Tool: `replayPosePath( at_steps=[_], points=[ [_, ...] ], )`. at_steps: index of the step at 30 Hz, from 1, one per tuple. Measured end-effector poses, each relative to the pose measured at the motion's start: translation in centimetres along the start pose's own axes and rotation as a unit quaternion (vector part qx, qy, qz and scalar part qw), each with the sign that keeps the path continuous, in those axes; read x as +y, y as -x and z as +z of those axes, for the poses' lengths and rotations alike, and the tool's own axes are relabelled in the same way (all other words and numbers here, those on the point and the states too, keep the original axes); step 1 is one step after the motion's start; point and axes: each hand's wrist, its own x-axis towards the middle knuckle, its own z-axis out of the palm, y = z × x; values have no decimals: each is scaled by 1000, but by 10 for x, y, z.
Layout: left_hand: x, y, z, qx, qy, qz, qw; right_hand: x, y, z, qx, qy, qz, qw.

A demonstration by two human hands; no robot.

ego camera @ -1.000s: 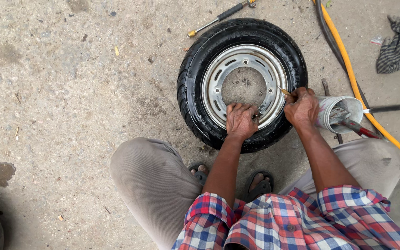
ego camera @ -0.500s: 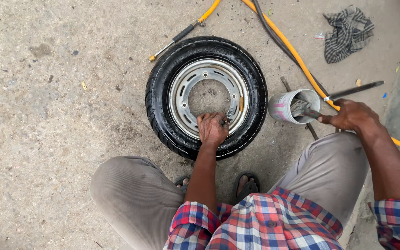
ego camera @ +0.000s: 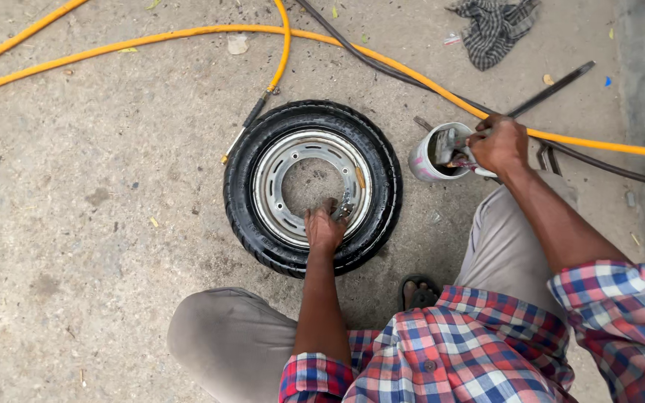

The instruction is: The person washes a tire and rim with water, then applies a sealant to the rim using a brush. They use a screwdriver to work on the valve stem and finally inflate the tire using an air hose.

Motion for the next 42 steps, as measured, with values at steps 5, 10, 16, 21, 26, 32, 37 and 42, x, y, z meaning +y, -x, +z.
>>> replayPosePath(
  at_steps=[5, 10, 16, 21, 26, 32, 37, 42],
  points=[
    [-20, 3, 13, 44, -3, 33, 999, 103, -10, -23, -11, -327, 69, 942],
    [-17, 0, 14, 49, 33, 14, 998, 173, 13, -46, -65, -533, 35, 843],
    [-12, -4, 8, 13, 18, -20, 1000, 15, 101, -45, -107, -548, 102, 823],
    [-12, -3, 9, 32, 40, 5, 999, -57, 130, -20, -155, -522, 117, 830],
    [-7, -3, 1, -20, 41, -37, 998, -65, 134, -6, -151, -514, 119, 836],
    [-4, 0, -5, -17, 48, -36, 998, -74, 136, -3, -150, -490, 107, 852],
    [-3, 2, -10, -21, 62, -49, 997, -77, 138, 0, -143, -502, 88, 848],
    [-4, 2, -8, -13, 69, -43, 997, -76, 140, 1, -147, -472, 79, 866]
  ],
)
